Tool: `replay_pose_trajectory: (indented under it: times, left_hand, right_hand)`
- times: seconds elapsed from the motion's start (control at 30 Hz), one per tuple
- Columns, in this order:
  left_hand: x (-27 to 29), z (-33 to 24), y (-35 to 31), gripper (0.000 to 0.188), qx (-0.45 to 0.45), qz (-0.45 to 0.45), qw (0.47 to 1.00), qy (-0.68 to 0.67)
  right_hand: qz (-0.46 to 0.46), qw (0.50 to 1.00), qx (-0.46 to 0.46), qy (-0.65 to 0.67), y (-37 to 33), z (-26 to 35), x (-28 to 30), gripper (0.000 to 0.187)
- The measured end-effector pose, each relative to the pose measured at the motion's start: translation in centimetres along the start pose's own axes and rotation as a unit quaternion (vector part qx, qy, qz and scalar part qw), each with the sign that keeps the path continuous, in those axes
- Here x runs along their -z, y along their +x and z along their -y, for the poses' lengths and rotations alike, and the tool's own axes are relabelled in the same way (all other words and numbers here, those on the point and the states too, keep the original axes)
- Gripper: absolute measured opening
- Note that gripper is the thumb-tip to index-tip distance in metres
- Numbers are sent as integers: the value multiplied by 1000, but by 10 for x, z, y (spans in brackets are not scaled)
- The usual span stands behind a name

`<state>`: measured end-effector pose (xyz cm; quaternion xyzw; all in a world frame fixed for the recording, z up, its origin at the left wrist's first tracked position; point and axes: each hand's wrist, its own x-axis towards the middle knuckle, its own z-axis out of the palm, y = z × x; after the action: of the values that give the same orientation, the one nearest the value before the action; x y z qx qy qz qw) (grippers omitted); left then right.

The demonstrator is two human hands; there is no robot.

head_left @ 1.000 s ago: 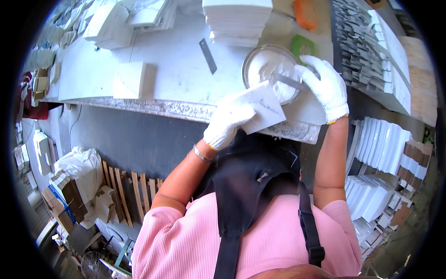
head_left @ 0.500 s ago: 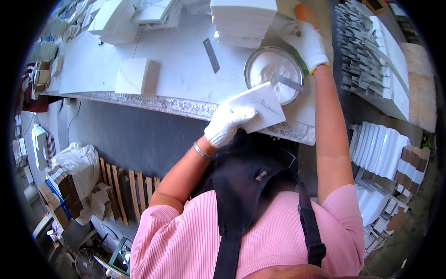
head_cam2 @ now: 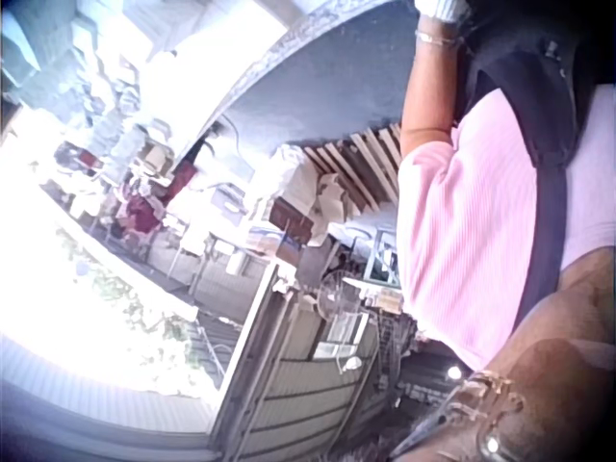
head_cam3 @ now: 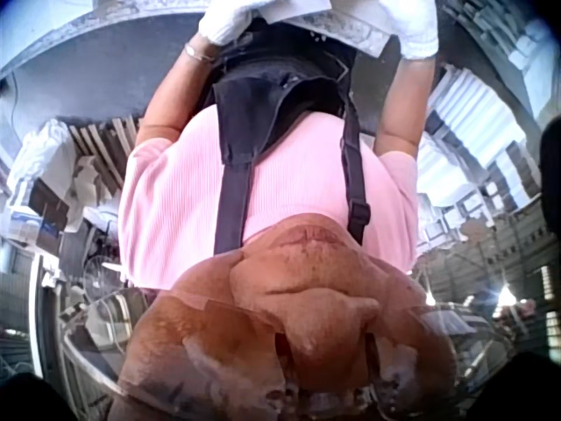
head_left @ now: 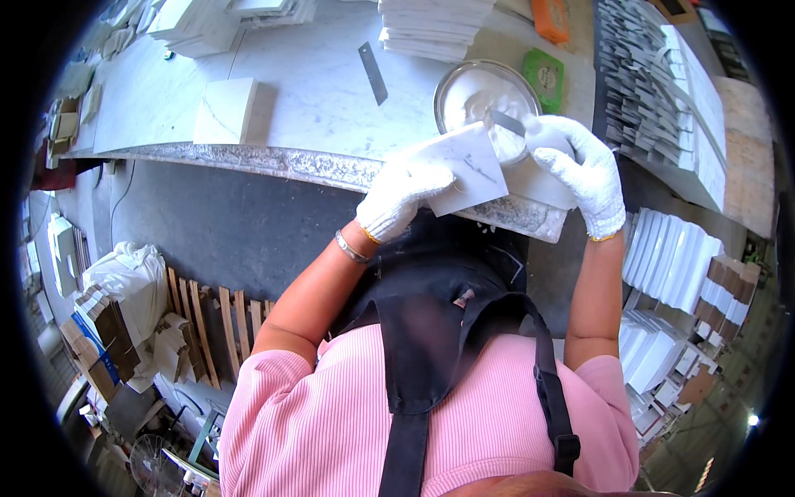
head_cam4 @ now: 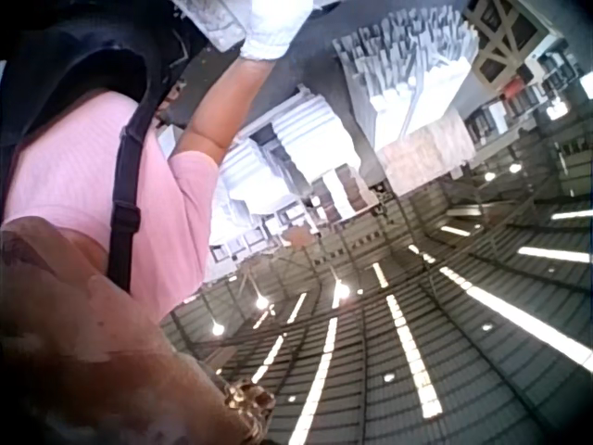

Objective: The person uses a metal scraper to shave and smooth the edges of a white rectangular stone block. They then use a green sanding block to rub the surface of the stone. The person repeats this process on multiple stone blocks, placing finished pieces on a nearby stack.

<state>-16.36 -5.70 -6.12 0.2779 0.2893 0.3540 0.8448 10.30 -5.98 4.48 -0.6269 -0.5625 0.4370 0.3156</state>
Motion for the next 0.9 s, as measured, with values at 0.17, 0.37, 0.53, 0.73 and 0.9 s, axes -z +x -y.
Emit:
replay_pose_trajectory:
  times: [0.17,0.37,0.53,0.73,0.9]
  left_hand:
    - [-2,2,0,46,-13,-7,1000,-11]
    - [-1,6,0,49,-15,-13,1000,-10]
    - [0,6,0,49,-21,-7,1000,1]
    - [1,5,-1,47,-11,-8,1000,11]
    - [-1,5,0,47,-19,-10,1000,7]
  right_hand:
    - [3,998,10,-55,-4,8,-4,35]
    - [11,993,53,-107,-2,13,-5,32]
    - [7,993,40,-113,-3,16,-6,30]
    - [6,993,41,-108,-2,17,-6,30]
    - [12,992,51,-118,-2,17,-5,29]
